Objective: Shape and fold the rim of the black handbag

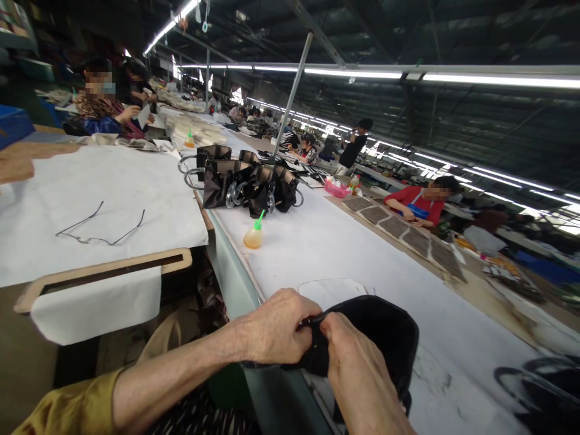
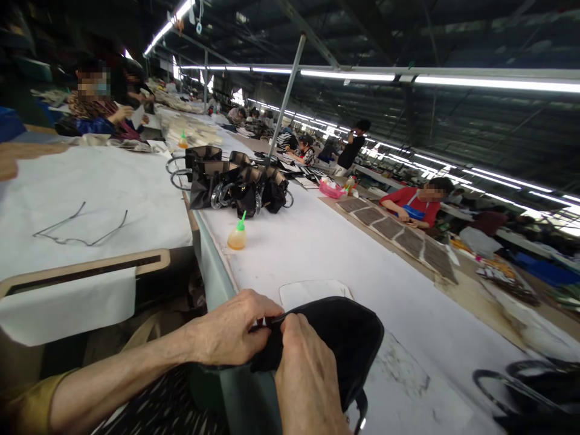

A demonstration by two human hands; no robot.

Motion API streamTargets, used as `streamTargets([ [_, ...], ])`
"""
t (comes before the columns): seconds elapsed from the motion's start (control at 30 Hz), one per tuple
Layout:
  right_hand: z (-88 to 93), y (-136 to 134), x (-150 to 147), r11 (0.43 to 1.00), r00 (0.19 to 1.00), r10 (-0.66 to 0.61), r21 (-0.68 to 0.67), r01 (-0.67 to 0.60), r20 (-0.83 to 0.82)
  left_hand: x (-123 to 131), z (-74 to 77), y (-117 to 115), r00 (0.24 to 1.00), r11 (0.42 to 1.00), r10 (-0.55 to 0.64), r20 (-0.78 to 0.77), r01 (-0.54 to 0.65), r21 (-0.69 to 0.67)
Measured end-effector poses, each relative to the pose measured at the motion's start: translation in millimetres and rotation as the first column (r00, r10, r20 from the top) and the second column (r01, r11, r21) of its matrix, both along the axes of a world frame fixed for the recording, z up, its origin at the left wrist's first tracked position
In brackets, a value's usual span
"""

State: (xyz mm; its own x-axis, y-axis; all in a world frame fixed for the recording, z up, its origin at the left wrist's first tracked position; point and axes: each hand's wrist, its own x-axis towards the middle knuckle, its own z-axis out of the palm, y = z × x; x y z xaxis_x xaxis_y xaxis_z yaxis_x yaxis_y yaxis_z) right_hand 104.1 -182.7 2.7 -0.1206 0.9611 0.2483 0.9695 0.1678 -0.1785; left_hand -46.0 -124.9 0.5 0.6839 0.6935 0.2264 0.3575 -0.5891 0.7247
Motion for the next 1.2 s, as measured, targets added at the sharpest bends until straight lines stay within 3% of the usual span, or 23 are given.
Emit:
streamTargets([
  [0.2,2.4,-8,10,0.998,0.999,0.032,0.047,-0.033,0.03,-2,23.1,-5,0.994,0.989,0.002,-0.112,-0.019,-0.15],
  [0.27,9.0,-15,25,0.997,1.0,-0.022,0.07,0.021,0.013,2,25.7,-3,0.986,0.984,0.012,-0.167,-0.042,-0.173],
  [0.33,15.8,-23,47,0.977,0.983,-0.181,0.115,0.182,-0.016,10,25.0,3,0.979,0.988,0.029,-0.199,-0.059,-0.146],
  [0.4,20.6,-32,71,0.901,0.907,-0.418,0.104,0.421,-0.056,21,24.1,10,0.978,0.995,0.034,-0.206,-0.052,-0.082],
  [0.5,22.9,-37,91,0.771,0.765,-0.636,-0.116,0.626,-0.102,43,28.0,25,0.963,1.0,-0.01,-0.269,0.012,0.005],
  [0.6,22.3,-31,89,0.747,0.748,-0.653,-0.262,0.611,-0.117,70,36.9,40,0.921,0.994,-0.068,-0.383,0.095,0.054],
  [0.73,20.4,-19,82,0.76,0.77,-0.633,-0.249,0.601,-0.073,109,43.4,56,0.861,0.981,-0.075,-0.503,0.153,0.116],
  [0.87,18.2,-15,97,0.78,0.795,-0.589,-0.357,0.514,-0.141,135,42.2,68,0.831,0.981,-0.08,-0.55,0.164,0.104],
  [1.0,21.9,-16,121,0.805,0.831,-0.533,-0.399,0.439,-0.16,139,51.9,72,0.829,0.982,-0.095,-0.551,0.167,0.083],
  [1.13,32.3,-10,143,0.866,0.901,-0.417,-0.354,0.353,-0.122,127,68.6,63,0.819,0.994,-0.037,-0.573,0.086,0.06],
  [1.2,34.7,-4,149,0.888,0.933,-0.347,-0.355,0.293,-0.098,121,69.2,60,0.812,0.997,-0.011,-0.584,0.05,0.05],
])
